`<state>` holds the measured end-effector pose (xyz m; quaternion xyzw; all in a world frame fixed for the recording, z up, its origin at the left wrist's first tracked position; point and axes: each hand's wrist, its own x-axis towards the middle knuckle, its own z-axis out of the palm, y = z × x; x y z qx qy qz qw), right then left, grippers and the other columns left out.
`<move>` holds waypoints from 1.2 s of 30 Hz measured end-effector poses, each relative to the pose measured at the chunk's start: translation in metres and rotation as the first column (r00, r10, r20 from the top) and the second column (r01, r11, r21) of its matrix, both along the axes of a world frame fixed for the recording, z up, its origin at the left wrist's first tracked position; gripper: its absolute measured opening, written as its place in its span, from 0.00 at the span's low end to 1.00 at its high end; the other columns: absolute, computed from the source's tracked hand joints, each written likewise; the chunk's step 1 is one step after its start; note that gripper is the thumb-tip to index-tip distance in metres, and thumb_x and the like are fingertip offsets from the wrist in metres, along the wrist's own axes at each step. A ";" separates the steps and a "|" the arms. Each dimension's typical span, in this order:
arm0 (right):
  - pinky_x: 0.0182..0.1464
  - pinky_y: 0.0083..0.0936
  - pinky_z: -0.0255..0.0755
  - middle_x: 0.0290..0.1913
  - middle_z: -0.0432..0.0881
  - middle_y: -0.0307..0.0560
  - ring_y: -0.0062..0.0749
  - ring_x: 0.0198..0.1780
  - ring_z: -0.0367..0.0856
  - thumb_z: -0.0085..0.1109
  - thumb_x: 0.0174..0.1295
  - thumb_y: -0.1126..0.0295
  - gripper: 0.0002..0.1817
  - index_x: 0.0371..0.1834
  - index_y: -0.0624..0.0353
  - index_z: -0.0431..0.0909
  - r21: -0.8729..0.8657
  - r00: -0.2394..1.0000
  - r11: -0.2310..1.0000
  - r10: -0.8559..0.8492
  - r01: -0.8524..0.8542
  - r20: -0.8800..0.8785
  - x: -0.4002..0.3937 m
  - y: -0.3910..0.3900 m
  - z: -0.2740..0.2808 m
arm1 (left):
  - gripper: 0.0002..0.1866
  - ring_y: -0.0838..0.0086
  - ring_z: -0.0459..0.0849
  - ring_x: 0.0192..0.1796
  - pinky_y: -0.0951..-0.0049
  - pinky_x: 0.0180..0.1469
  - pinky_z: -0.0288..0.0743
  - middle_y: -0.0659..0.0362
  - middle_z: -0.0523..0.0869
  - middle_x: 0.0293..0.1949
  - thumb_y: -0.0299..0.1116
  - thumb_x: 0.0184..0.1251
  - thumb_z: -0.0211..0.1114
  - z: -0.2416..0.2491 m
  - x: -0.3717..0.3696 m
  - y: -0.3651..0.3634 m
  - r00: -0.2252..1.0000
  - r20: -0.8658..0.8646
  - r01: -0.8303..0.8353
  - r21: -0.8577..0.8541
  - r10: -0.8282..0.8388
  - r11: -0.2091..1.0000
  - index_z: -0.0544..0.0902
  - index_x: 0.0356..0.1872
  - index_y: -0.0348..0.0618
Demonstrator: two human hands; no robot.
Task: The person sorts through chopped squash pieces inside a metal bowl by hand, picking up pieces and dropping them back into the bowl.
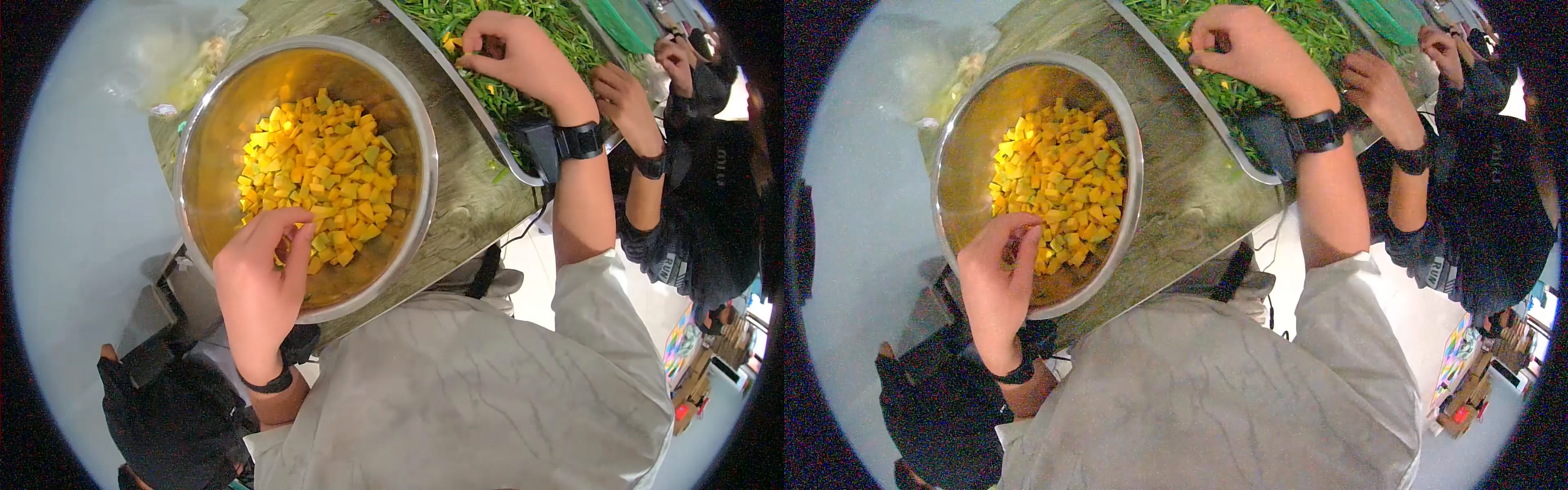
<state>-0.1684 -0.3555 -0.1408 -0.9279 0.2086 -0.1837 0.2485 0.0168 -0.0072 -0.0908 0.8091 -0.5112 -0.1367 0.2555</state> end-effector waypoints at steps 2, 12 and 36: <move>0.32 0.23 0.74 0.29 0.87 0.42 0.22 0.27 0.80 0.73 0.69 0.70 0.08 0.35 0.64 0.87 0.136 0.989 0.984 -0.122 0.110 0.084 0.006 0.022 0.028 | 0.06 0.64 0.91 0.36 0.68 0.43 0.83 0.49 0.91 0.36 0.25 0.73 0.70 0.000 0.001 0.000 1.000 -0.004 -0.001 0.005 0.001 1.000 0.89 0.46 0.35; 0.29 0.17 0.70 0.37 0.93 0.43 0.18 0.27 0.80 0.75 0.68 0.75 0.08 0.48 0.62 0.91 0.579 0.879 0.761 -0.026 -0.291 0.476 0.031 0.052 0.038 | 0.05 0.64 0.85 0.28 0.67 0.34 0.77 0.52 0.88 0.33 0.23 0.69 0.72 -0.006 0.004 -0.003 0.999 0.033 0.035 -0.036 -0.034 0.999 0.89 0.43 0.37; 0.46 0.41 0.82 0.37 0.88 0.50 0.48 0.42 0.89 0.74 0.61 0.69 0.08 0.43 0.55 0.92 -0.362 0.979 0.925 -0.167 0.115 -0.114 0.011 0.007 -0.029 | 0.05 0.64 0.89 0.35 0.68 0.41 0.81 0.50 0.90 0.35 0.26 0.75 0.69 0.002 -0.001 -0.001 1.000 0.014 0.000 -0.002 0.000 1.000 0.89 0.45 0.36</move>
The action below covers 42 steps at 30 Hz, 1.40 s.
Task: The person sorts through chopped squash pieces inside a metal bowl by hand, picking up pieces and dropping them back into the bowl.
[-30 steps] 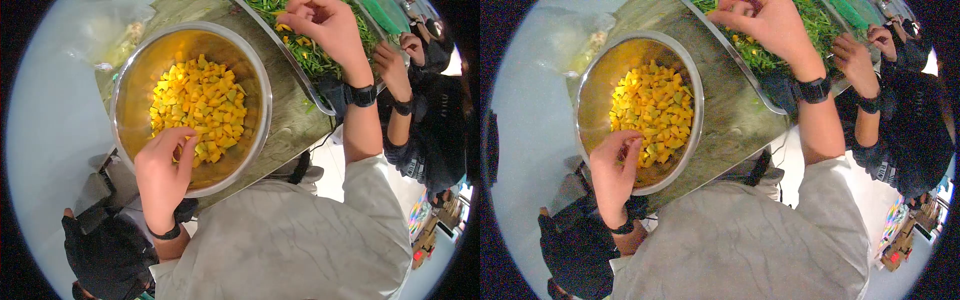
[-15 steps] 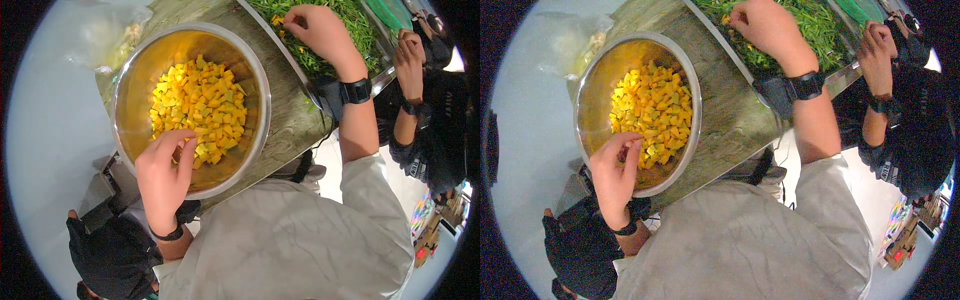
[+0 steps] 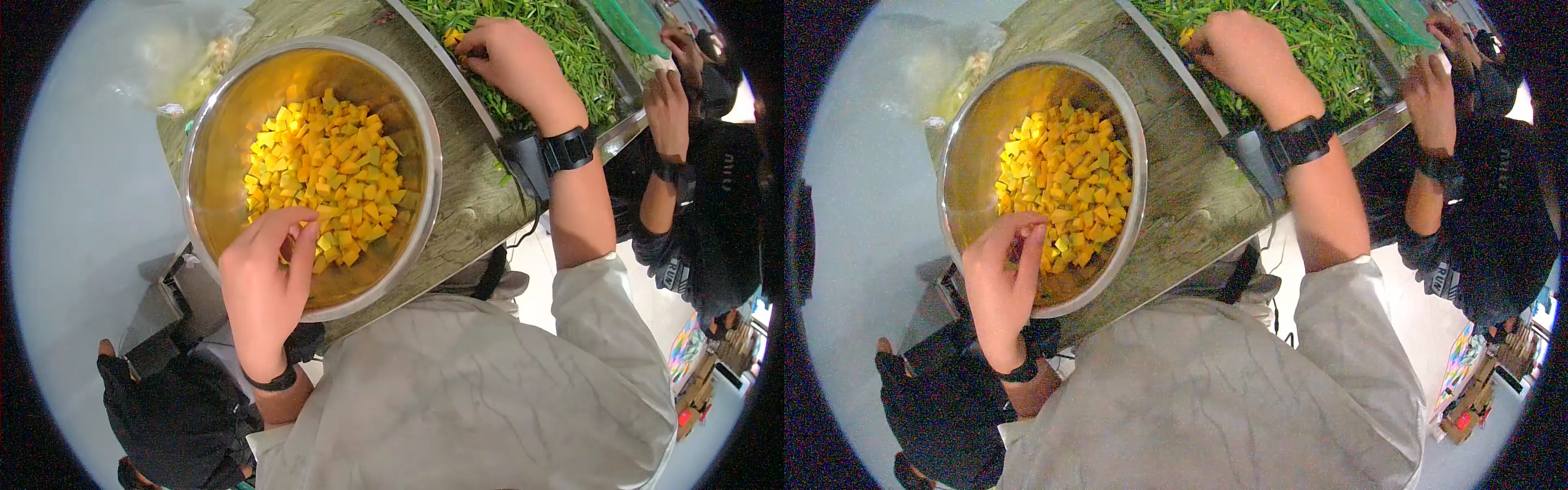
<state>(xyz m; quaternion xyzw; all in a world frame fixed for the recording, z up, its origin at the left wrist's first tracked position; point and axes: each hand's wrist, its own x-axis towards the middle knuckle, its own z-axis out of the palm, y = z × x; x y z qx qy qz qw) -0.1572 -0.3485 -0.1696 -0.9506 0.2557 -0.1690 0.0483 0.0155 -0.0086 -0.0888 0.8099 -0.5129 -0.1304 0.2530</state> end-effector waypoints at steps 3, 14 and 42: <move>0.45 0.40 0.82 0.36 0.88 0.50 0.49 0.41 0.89 0.74 0.63 0.67 0.09 0.43 0.56 0.91 0.057 0.998 0.998 0.005 -0.008 0.064 0.002 0.006 0.015 | 0.06 0.63 0.89 0.35 0.67 0.41 0.81 0.50 0.90 0.34 0.26 0.75 0.69 -0.001 0.000 0.000 1.000 0.000 0.006 -0.002 -0.006 1.000 0.89 0.45 0.36; 0.35 0.25 0.77 0.36 0.91 0.46 0.29 0.31 0.84 0.76 0.65 0.73 0.08 0.44 0.63 0.91 0.487 0.903 0.846 -0.013 -0.219 0.429 0.019 0.062 0.113 | 0.05 0.62 0.87 0.30 0.66 0.35 0.79 0.50 0.88 0.33 0.26 0.71 0.71 -0.006 0.004 0.001 1.000 0.025 0.020 -0.026 -0.019 0.999 0.89 0.43 0.37; 0.41 0.25 0.78 0.41 0.93 0.42 0.27 0.37 0.86 0.71 0.70 0.69 0.08 0.48 0.58 0.92 0.149 0.932 0.950 0.227 -0.276 0.283 0.018 0.022 0.087 | 0.07 0.61 0.90 0.33 0.65 0.40 0.81 0.49 0.91 0.36 0.28 0.74 0.71 -0.001 0.000 0.006 0.997 -0.036 -0.076 -0.064 0.074 0.995 0.88 0.49 0.40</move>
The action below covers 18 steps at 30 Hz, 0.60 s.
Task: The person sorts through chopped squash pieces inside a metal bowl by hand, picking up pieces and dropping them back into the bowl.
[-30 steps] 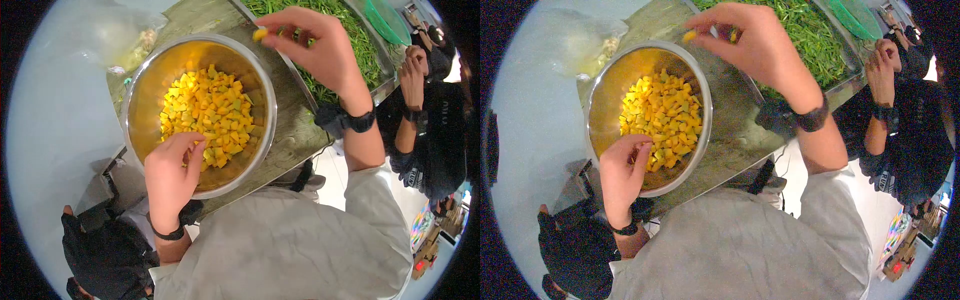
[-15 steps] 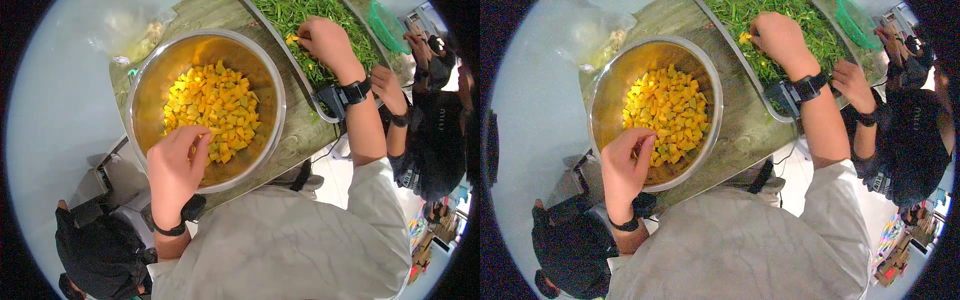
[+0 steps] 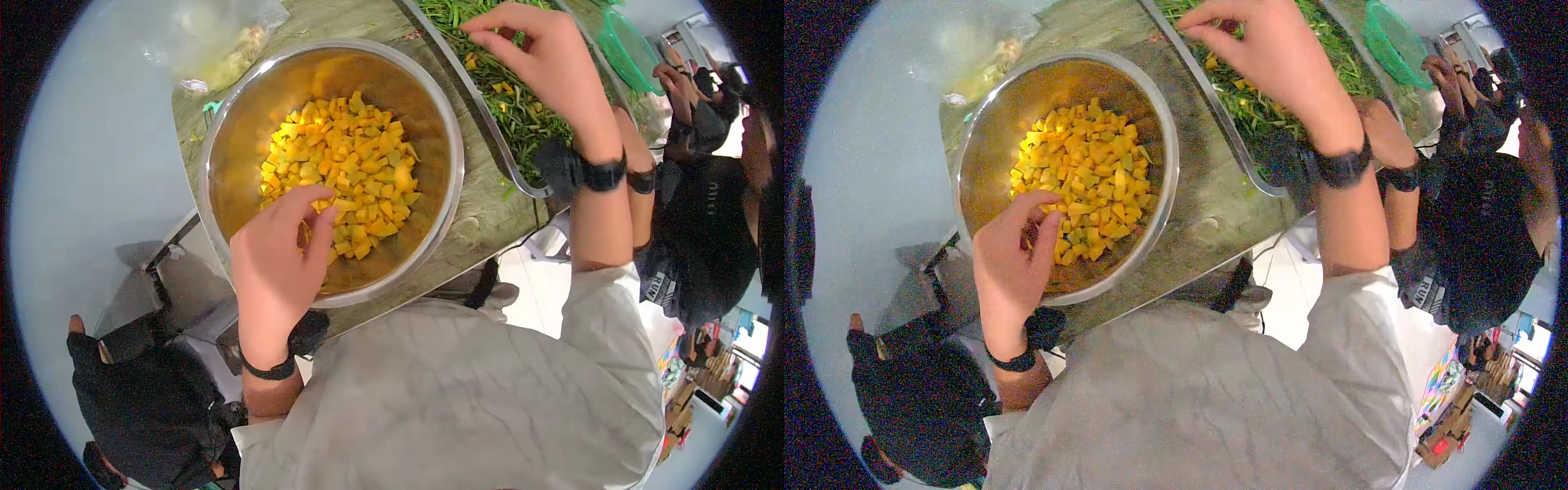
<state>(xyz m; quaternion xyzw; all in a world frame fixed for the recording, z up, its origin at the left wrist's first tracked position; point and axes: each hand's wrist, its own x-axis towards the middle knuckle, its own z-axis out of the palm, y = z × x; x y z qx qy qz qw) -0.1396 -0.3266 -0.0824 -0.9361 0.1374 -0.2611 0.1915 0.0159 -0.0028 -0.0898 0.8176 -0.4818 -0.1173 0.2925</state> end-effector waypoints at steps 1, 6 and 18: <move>0.42 0.26 0.79 0.41 0.93 0.44 0.29 0.38 0.87 0.71 0.69 0.69 0.08 0.48 0.58 0.92 -0.075 0.996 0.996 -0.049 0.043 -0.074 -0.001 -0.024 -0.013 | 0.07 0.61 0.90 0.34 0.65 0.40 0.81 0.49 0.91 0.36 0.28 0.74 0.71 -0.001 0.000 0.001 1.000 0.012 -0.001 -0.017 0.001 1.000 0.88 0.49 0.40; 0.47 0.36 0.83 0.41 0.91 0.49 0.43 0.41 0.89 0.73 0.66 0.69 0.09 0.47 0.57 0.91 -0.121 0.951 0.991 -0.083 0.049 -0.298 0.004 -0.059 -0.059 | 0.06 0.61 0.91 0.35 0.66 0.40 0.82 0.49 0.92 0.36 0.28 0.74 0.70 -0.002 0.002 0.002 1.000 0.019 0.003 -0.018 -0.002 1.000 0.88 0.48 0.39; 0.39 0.26 0.76 0.38 0.89 0.38 0.23 0.40 0.83 0.72 0.66 0.76 0.10 0.49 0.59 0.91 0.075 0.999 0.996 0.049 -0.048 -0.015 -0.001 0.016 0.010 | 0.07 0.71 0.89 0.33 0.72 0.39 0.81 0.53 0.91 0.34 0.22 0.67 0.76 -0.004 0.003 0.009 0.993 0.082 -0.051 -0.320 0.081 0.946 0.89 0.43 0.38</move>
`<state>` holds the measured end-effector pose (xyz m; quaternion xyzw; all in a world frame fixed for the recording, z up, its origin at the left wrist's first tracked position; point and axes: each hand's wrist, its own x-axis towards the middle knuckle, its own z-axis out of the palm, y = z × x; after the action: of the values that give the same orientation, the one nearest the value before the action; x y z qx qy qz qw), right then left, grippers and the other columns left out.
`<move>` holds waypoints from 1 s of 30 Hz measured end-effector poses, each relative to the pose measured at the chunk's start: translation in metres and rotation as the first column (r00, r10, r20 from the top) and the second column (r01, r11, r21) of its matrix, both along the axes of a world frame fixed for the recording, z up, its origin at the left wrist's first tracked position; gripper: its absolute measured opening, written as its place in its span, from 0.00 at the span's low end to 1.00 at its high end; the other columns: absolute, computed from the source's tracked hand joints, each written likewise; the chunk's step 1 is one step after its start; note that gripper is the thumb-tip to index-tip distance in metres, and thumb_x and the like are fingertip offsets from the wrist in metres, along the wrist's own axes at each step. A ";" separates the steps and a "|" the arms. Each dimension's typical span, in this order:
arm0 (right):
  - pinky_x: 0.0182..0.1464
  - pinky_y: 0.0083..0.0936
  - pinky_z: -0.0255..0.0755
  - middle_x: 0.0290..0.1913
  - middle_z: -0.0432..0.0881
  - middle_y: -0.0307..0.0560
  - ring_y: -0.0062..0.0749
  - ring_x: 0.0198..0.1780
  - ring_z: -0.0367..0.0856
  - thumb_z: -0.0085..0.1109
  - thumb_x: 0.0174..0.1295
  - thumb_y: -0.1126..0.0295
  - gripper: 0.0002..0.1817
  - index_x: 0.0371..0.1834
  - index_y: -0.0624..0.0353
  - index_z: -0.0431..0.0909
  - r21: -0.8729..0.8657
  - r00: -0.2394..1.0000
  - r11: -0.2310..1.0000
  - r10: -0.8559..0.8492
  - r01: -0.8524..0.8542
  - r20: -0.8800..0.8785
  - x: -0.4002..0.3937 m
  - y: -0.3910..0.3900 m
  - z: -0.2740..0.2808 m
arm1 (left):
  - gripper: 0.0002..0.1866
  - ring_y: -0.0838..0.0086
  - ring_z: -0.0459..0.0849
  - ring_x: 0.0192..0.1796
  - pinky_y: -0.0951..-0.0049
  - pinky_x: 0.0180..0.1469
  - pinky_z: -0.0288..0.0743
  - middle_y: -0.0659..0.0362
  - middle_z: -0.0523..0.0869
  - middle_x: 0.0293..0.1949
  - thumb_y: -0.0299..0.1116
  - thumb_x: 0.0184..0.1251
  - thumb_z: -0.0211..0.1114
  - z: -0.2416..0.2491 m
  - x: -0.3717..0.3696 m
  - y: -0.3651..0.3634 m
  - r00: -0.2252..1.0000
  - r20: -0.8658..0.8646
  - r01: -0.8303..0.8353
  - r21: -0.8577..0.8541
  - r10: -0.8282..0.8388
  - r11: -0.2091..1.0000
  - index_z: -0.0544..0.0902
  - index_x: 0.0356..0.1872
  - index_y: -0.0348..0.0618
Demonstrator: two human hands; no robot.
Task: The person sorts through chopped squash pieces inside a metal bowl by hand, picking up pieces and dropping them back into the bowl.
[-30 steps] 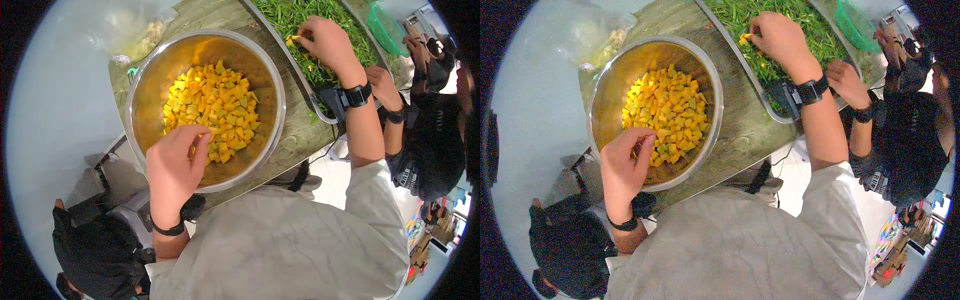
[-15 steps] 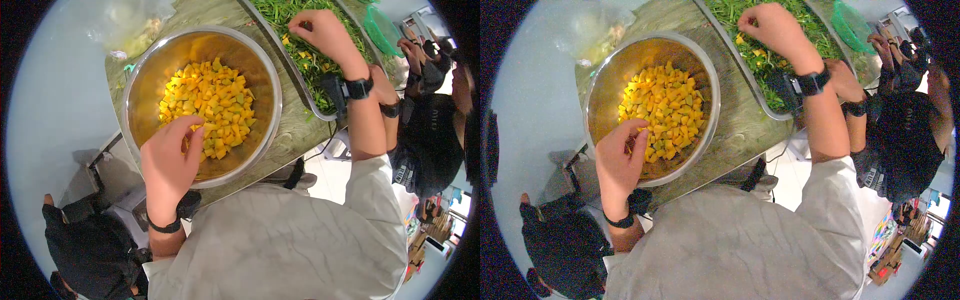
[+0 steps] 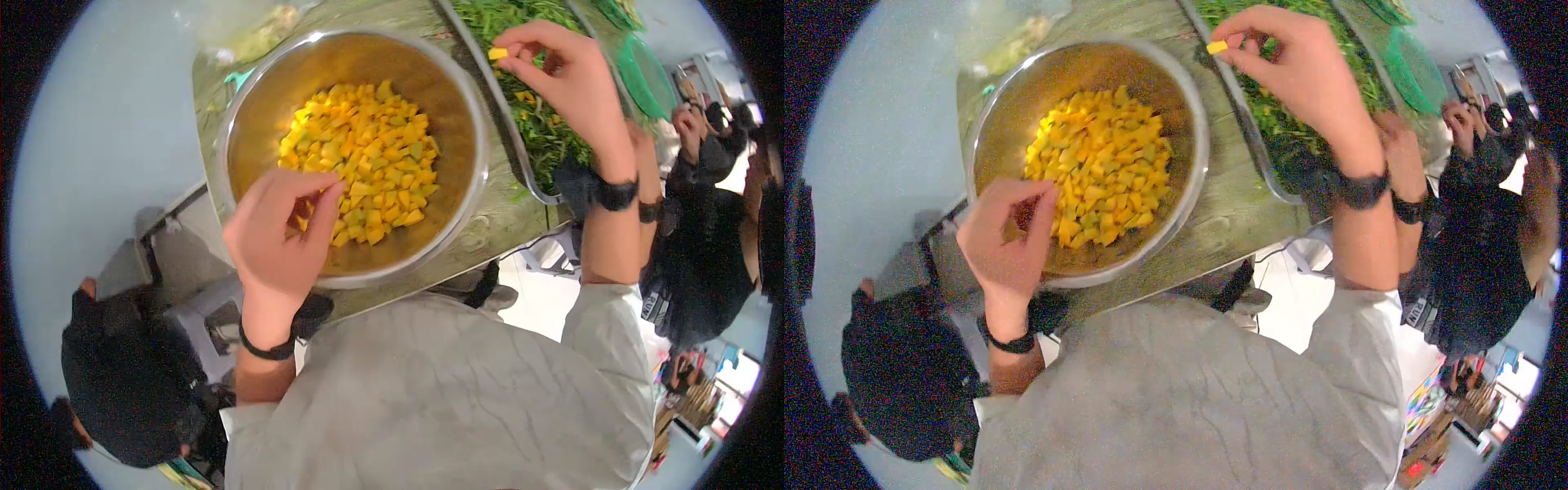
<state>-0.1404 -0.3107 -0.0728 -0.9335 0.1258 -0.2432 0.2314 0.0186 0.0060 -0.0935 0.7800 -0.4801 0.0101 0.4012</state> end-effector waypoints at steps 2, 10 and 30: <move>0.38 0.23 0.74 0.40 0.89 0.37 0.21 0.40 0.83 0.72 0.68 0.76 0.09 0.50 0.59 0.91 0.033 0.989 0.990 0.138 -0.136 -0.058 0.004 0.019 0.016 | 0.06 0.73 0.88 0.33 0.73 0.39 0.81 0.54 0.91 0.33 0.20 0.65 0.77 -0.001 -0.001 0.011 0.999 0.007 -0.036 -0.098 0.037 0.995 0.89 0.41 0.36; 0.32 0.23 0.68 0.31 0.86 0.43 0.18 0.30 0.76 0.74 0.69 0.64 0.11 0.44 0.61 0.91 0.007 0.927 0.963 -0.259 0.271 -0.273 -0.028 -0.025 -0.014 | 0.14 0.74 0.69 0.26 0.72 0.29 0.61 0.59 0.76 0.25 0.33 0.85 0.60 -0.049 0.015 0.103 0.993 0.004 -0.100 -0.527 0.120 0.844 0.74 0.34 0.38; 0.41 0.40 0.81 0.36 0.88 0.48 0.46 0.37 0.88 0.71 0.64 0.65 0.07 0.38 0.56 0.89 -0.307 0.915 0.936 -0.267 0.172 -0.301 -0.046 -0.048 -0.072 | 0.11 0.67 0.86 0.46 0.65 0.51 0.79 0.56 0.89 0.43 0.31 0.75 0.66 -0.240 0.041 0.320 0.945 -0.324 0.212 0.723 0.051 0.658 0.85 0.51 0.36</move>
<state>-0.1862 -0.3585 -0.1448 -0.9639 0.2338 -0.1191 0.0459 0.0592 0.3261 -0.3339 0.8441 -0.4052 -0.3314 0.1160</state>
